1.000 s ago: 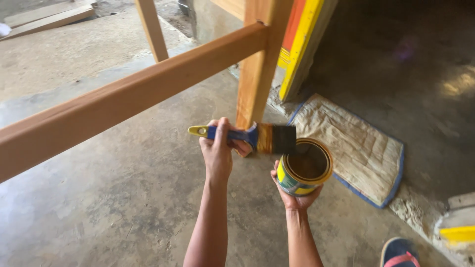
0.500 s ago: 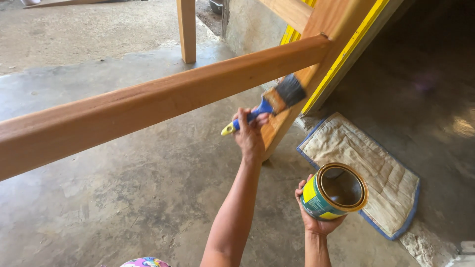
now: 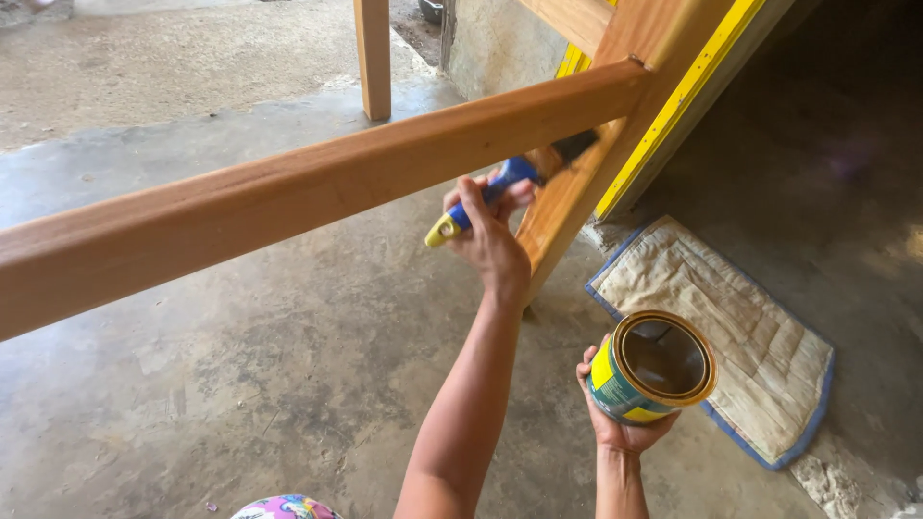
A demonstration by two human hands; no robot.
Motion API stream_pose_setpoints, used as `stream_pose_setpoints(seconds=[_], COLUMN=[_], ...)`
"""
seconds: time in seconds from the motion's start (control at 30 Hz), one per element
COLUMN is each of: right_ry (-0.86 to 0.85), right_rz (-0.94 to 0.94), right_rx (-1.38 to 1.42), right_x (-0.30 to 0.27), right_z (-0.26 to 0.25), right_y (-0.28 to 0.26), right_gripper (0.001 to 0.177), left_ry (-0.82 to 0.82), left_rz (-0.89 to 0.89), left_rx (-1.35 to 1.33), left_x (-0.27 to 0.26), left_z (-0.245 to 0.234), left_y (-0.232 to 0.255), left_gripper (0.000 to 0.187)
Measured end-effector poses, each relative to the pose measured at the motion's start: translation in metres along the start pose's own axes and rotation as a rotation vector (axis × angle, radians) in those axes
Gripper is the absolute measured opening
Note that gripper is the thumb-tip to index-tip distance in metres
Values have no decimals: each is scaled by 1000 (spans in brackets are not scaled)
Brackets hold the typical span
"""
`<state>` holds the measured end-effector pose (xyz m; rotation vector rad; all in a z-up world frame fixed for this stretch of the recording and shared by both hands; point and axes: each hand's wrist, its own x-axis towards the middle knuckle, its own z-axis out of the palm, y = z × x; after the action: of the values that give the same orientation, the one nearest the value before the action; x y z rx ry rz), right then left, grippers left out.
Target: Painting or staining a wooden furniture frame with a brush.
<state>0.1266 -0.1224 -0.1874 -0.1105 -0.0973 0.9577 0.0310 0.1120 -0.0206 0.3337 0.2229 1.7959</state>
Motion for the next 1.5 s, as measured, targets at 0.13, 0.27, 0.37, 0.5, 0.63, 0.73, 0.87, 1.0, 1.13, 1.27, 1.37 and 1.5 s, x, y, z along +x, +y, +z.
stream_pose_setpoints(seconds=[0.13,0.27,0.37,0.5,0.63,0.73,0.87,1.0,1.13,1.27,1.37,1.5], right_ry=[48,30,-25,-43,-28,-19,-20,1,-8,-5,-4,-29], right_rz=[-29,-31,-16,-30,-38,-17,-27,-36,-21,-41,-36,-19], right_rx=[-51,-8,41,-26,-39,14,4,23,67,-6,-9,42], right_x=[-3,-4,-4,-6,-5,-10,-5,-3,-2,0,-2,2], right_z=[6,5,6,9,3,0,5,4,6,2,0,-2], right_y=[-3,-7,-9,-12,-16,-15,-17,-19,-18,-18,-16,-17], right_gripper=[96,95,93,93,93,93,94,95,94,92,95,93], left_ry=[27,36,43,56,98,53,-29,-174,-264,-92,-10,50], left_rz=[-7,-172,-242,-185,-129,-76,-70,-80,49,-184,-167,-90], left_rx=[-152,-332,-334,-218,-223,-268,-455,-492,-29,28,212,257], left_x=[15,4,-10,-11,6,27,71,98,60,20,13,10], left_z=[-8,-28,-48,-98,-59,-20,-11,-50,-73,-141,-190,-142], left_y=[-27,-59,-67,-62,-37,-37,-78,-132,-73,-40,-43,-23], left_gripper=[27,31,30,30,30,26,19,15,28,21,22,21])
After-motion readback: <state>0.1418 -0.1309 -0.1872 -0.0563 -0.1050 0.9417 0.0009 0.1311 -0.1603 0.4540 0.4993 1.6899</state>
